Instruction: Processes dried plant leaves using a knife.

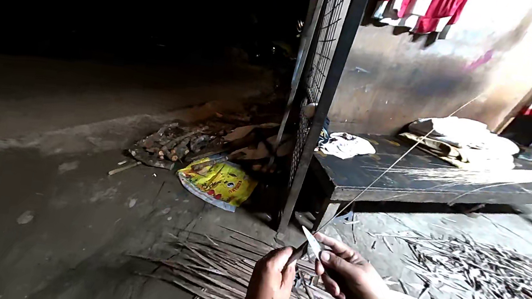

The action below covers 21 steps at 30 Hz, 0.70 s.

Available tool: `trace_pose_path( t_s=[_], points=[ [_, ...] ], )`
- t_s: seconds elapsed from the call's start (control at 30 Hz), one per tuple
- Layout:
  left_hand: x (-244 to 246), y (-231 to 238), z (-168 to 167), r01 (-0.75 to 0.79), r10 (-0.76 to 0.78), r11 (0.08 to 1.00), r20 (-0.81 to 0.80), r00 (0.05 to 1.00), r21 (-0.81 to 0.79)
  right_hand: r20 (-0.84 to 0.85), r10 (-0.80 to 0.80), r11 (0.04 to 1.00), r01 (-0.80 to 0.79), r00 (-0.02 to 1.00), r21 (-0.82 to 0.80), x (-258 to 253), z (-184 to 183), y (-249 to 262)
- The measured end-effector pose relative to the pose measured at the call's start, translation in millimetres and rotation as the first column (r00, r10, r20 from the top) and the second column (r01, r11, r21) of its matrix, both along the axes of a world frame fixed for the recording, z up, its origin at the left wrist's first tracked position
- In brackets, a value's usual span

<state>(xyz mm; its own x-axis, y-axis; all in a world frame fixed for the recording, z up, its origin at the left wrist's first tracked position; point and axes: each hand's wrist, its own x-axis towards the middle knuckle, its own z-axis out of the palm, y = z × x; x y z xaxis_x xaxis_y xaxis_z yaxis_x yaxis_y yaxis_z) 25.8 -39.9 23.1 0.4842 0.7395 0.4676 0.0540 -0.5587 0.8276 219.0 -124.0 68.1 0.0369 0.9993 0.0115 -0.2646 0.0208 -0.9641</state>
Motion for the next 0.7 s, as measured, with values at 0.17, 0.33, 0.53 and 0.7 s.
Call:
trace_pose_path(
  t_s=[0.17,0.33,0.53,0.7],
  points=[
    [-3,1,4,-0.053,0.053,0.998,-0.009,0.999,0.016,0.072,-0.047,0.999,0.046,0.996,0.012,-5,5,7],
    [-12,2,5,-0.066,0.065,0.998,-0.053,0.996,-0.001,-0.007,-0.248,0.968,0.248,0.969,0.042,7,18,17],
    [-14,5,2,-0.013,0.013,0.999,-0.003,1.000,-0.045,0.007,-0.068,0.997,0.068,0.998,-0.026,-15,7,5],
    [-14,4,6,0.071,-0.063,0.989,0.062,0.996,-0.129,0.005,-0.027,1.000,0.027,1.000,0.014,-16,0,4]
  ],
)
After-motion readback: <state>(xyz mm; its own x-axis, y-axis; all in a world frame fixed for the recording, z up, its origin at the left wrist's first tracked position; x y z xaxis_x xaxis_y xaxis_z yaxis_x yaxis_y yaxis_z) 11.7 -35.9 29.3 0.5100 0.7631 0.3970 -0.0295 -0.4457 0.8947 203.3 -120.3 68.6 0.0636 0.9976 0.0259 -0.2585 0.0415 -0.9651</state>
